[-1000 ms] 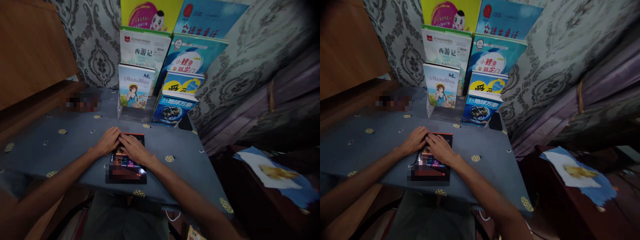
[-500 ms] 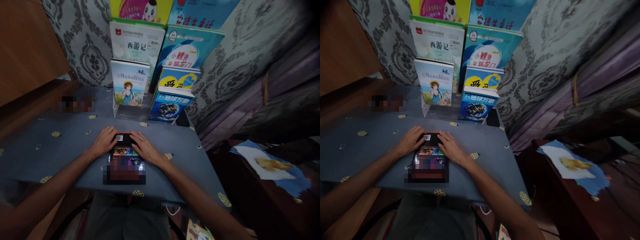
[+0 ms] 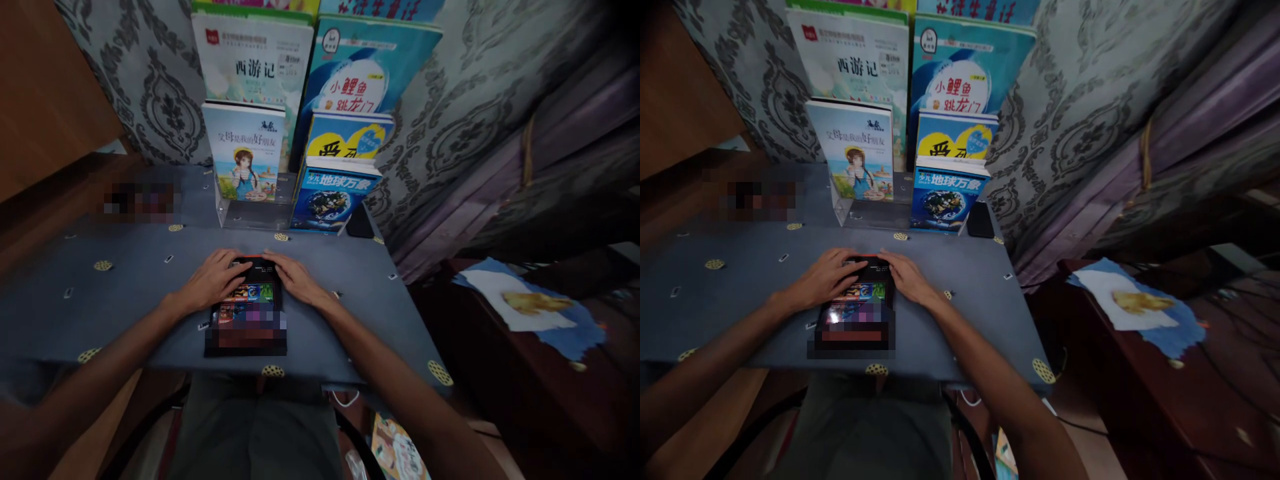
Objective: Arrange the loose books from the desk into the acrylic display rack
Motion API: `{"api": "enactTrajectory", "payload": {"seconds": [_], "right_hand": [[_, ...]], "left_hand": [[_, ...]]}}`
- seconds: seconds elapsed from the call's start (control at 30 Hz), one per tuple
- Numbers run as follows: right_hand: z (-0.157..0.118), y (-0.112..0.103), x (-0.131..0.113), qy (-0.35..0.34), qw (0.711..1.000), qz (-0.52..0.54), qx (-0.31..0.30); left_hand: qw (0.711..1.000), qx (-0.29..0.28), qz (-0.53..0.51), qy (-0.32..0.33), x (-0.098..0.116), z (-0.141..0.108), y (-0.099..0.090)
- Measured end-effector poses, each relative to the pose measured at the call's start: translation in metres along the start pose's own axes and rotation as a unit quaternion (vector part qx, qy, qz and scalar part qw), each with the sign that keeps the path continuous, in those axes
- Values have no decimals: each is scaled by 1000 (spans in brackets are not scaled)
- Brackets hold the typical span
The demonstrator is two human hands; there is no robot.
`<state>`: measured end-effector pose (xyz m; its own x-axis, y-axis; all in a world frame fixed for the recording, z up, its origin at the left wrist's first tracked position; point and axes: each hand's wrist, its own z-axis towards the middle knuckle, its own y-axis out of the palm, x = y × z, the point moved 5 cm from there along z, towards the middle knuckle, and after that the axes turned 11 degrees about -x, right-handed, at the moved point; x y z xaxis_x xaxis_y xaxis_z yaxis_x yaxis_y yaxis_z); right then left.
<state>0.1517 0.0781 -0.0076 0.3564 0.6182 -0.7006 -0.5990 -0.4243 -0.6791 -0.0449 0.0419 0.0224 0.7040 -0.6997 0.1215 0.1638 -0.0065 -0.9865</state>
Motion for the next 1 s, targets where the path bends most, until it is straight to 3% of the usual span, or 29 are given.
{"api": "enactTrajectory", "payload": {"seconds": [0.3, 0.53, 0.7, 1.0], "right_hand": [[1, 3, 1, -1, 1000, -24, -14], [0, 4, 2, -11, 999, -38, -11], [0, 6, 3, -5, 999, -49, -14], [-1, 6, -6, 9, 996, -92, -14]], "left_hand": [[993, -61, -48, 88, 60, 1, 4], [984, -90, -78, 133, 94, -20, 5], [981, -92, -80, 149, 107, -37, 8], [991, -70, -28, 110, 113, -43, 19]]}}
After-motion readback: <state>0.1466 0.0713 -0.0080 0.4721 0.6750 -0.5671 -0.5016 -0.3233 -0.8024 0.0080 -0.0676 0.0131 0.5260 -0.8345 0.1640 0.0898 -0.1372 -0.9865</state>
